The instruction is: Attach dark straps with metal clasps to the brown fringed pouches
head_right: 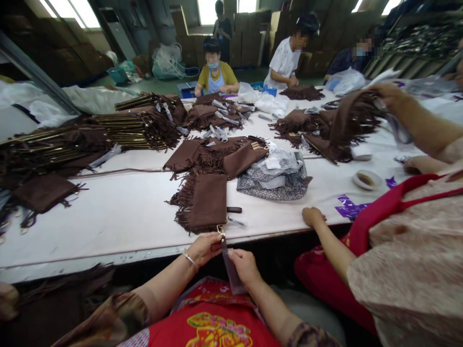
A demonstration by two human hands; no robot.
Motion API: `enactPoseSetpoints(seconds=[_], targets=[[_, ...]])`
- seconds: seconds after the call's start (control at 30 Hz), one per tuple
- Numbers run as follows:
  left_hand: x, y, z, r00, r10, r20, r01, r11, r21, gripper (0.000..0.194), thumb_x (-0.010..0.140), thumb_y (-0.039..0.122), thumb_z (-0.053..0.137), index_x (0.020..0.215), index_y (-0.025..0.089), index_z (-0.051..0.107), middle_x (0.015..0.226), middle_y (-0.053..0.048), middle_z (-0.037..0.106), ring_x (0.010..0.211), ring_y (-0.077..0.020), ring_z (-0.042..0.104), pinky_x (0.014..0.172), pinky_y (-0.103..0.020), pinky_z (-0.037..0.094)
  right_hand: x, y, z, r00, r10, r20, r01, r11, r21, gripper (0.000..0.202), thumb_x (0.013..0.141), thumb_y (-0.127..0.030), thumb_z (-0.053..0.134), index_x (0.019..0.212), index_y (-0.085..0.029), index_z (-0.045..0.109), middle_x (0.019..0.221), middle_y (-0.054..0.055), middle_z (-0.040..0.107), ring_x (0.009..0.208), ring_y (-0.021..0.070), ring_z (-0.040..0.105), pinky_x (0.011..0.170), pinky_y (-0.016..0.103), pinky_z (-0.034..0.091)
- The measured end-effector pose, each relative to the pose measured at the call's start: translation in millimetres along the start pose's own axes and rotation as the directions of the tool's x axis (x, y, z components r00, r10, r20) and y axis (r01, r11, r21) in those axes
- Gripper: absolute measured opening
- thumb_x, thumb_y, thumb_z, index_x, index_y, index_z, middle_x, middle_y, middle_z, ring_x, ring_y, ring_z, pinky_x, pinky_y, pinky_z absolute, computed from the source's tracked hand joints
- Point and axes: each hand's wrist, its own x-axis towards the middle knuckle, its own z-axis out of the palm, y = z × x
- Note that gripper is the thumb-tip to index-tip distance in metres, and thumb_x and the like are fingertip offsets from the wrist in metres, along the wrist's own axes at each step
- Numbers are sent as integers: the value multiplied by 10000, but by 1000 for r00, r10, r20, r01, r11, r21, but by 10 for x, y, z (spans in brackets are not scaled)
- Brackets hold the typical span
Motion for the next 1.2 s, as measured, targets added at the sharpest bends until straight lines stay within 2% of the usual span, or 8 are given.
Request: enactPoseSetpoints(seconds=[0.27,0.43,0.6,0.77,0.93,1.0,1.13,1.2], targets=[[-15,-26,112,991,72,-115,-58,992,115,379,515,344,816,785,169,615,701,16,638,701,-126,579,700,-281,404,296,-140,-27,999,1,-48,-5,997,-83,432,781,-500,523,590,-129,633,513,-14,500,537,121,392,515,250,274],[-91,-30,163,980,140,-138,-110,972,209,349,550,378,797,755,147,633,630,17,606,613,-100,527,601,-231,350,541,-119,21,1000,-16,-25,13,996,-88,400,766,-468,524,643,-123,686,596,20,597,592,152,477,584,265,352],[-114,-41,95,978,185,-100,-147,941,304,358,659,448,717,873,166,671,793,-29,676,749,-141,592,641,-238,408,693,-93,85,997,76,7,-76,997,7,405,746,-488,539,630,-127,680,583,35,620,566,156,492,550,267,360],[36,-6,0,941,336,31,-285,742,607,307,746,445,623,816,153,687,732,-32,676,634,-140,570,586,-243,427,723,-76,113,988,156,16,-157,986,58,422,738,-512,557,648,-118,678,600,48,641,556,153,513,541,270,371],[102,125,-29,913,396,96,-346,632,694,186,764,314,594,656,173,647,639,-22,615,633,-160,538,650,-281,427,677,-103,136,966,256,46,-259,959,112,425,760,-533,524,716,-127,640,553,32,608,488,139,514,479,260,379],[87,161,-45,859,488,154,-424,510,749,138,777,246,562,673,183,628,729,-39,611,744,-181,549,747,-307,436,633,-123,142,953,286,100,-299,942,152,406,759,-523,531,803,-133,633,562,18,602,472,135,524,451,249,380],[102,153,-102,696,641,323,-544,177,820,166,838,168,441,827,176,607,1046,-115,573,971,-211,550,892,-357,448,535,-129,159,924,335,185,-364,918,158,343,713,-461,603,856,-150,599,693,30,654,502,126,579,453,226,391],[133,134,-130,690,632,354,-553,143,821,178,853,160,422,881,171,598,1206,-142,515,1062,-221,541,940,-373,446,497,-108,177,908,367,202,-395,910,122,344,700,-467,613,837,-153,582,713,38,665,493,123,586,456,225,398]])
